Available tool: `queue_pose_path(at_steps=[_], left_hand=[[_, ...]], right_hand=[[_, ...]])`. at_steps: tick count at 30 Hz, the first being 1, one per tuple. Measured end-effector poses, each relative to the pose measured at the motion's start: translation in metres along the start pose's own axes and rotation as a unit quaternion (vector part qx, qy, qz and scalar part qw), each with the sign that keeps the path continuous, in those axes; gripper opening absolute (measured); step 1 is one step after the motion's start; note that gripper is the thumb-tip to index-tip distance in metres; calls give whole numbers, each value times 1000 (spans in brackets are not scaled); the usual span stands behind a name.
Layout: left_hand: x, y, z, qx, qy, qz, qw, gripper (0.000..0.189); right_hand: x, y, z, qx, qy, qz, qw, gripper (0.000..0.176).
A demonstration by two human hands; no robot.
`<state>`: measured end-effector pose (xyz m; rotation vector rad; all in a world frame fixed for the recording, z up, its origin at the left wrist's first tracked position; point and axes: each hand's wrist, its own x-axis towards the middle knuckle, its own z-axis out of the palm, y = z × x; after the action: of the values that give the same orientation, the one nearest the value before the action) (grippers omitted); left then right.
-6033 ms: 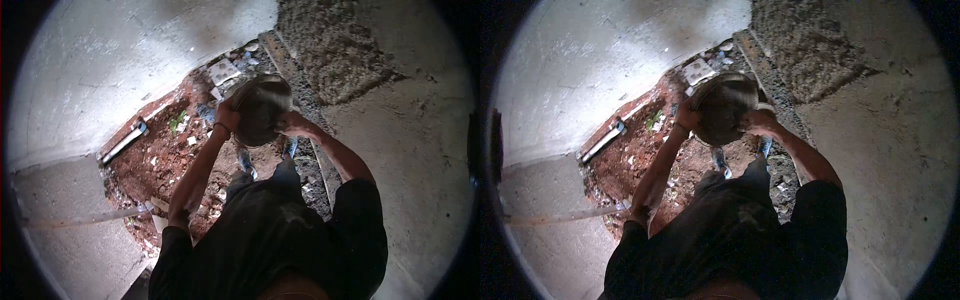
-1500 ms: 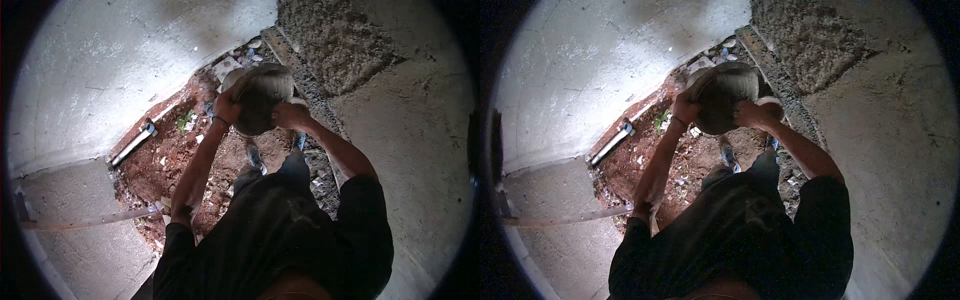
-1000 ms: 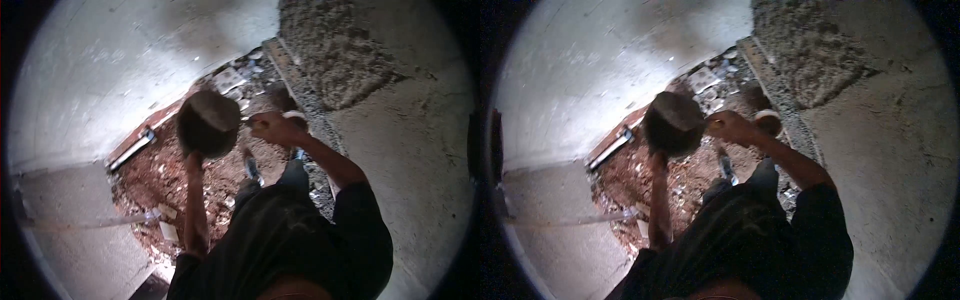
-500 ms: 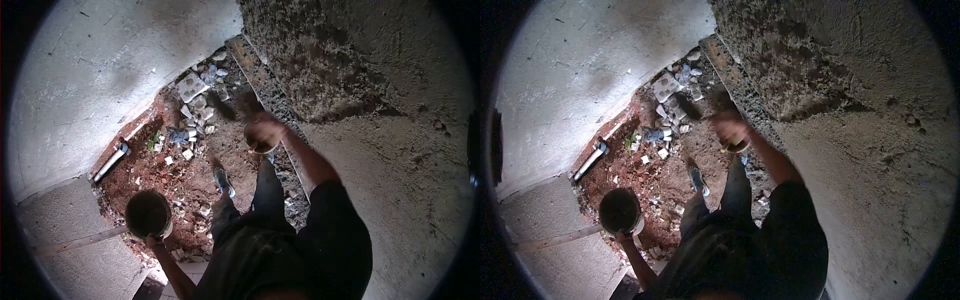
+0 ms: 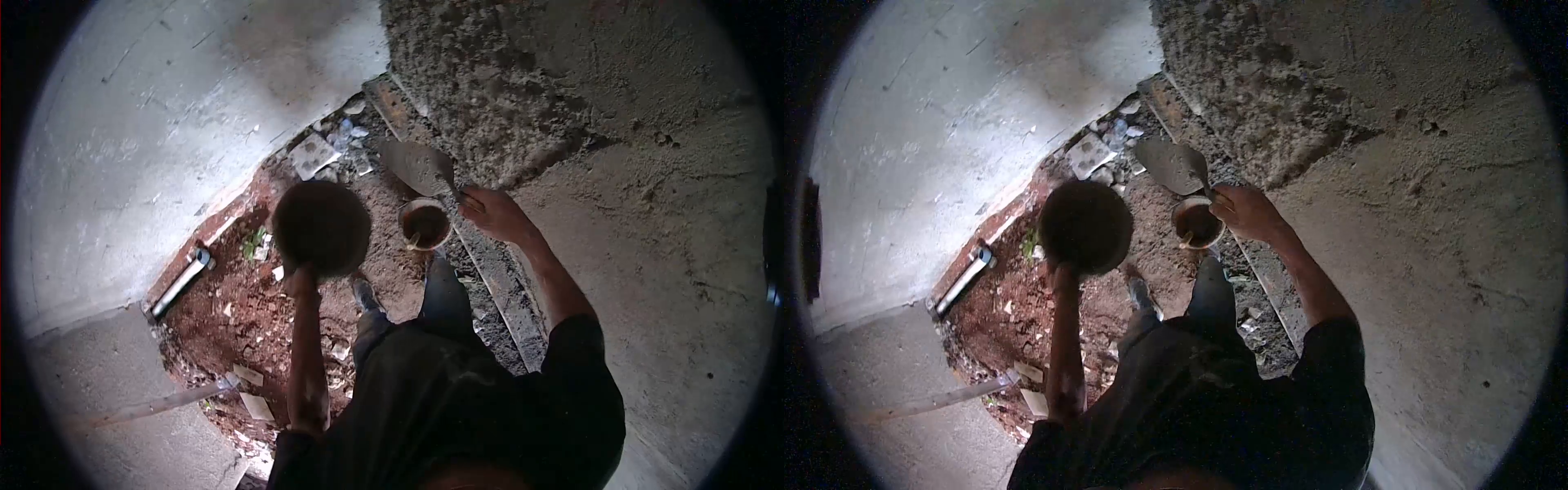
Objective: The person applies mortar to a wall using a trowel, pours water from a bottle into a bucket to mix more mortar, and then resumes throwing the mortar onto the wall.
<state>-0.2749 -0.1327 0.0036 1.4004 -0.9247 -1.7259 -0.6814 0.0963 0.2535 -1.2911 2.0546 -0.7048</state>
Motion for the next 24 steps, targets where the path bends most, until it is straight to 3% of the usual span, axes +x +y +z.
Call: queue_pose_path(at_steps=[1,2,4,5,6,8,9,10,11,13,15,17,20,23,24], left_hand=[[-6,9,40,6,-4,104,995,40],[-5,13,53,0,20,-43,999,41],[-10,64,88,155,-39,93,983,43],[-47,118,122,177,-90,146,969,43],[-64,143,134,171,-107,163,966,44],[-75,173,145,163,-128,186,960,45],[-76,184,149,166,-154,192,955,46],[-76,193,150,170,-180,197,948,47],[-71,202,148,242,-163,177,940,46],[-65,209,137,222,-174,199,939,45],[-58,216,125,202,-178,217,938,44],[-67,232,115,79,-216,92,969,40],[-64,236,104,37,-254,48,965,47],[-65,240,99,15,-276,105,955,38],[-65,241,93,17,-273,106,956,38]], right_hand=[[4,-15,5,-153,-41,-43,986,27],[6,-33,13,-150,-49,-49,986,27],[12,-66,33,-388,33,-89,917,20],[20,-69,50,-450,101,-135,877,19],[30,-76,63,-449,103,-138,877,19],[49,-95,86,-559,244,-119,783,21],[49,-106,98,-581,253,-122,764,25],[43,-118,110,-582,256,-120,762,25],[35,-131,121,-577,199,-104,785,26],[26,-148,134,-546,109,-100,825,26],[28,-159,125,-519,153,-78,838,27],[32,-172,118,-486,190,-50,852,28],[44,-190,126,-507,192,3,840,42],[31,-208,157,-457,208,4,864,36],[22,-213,154,-492,172,-60,851,31]])
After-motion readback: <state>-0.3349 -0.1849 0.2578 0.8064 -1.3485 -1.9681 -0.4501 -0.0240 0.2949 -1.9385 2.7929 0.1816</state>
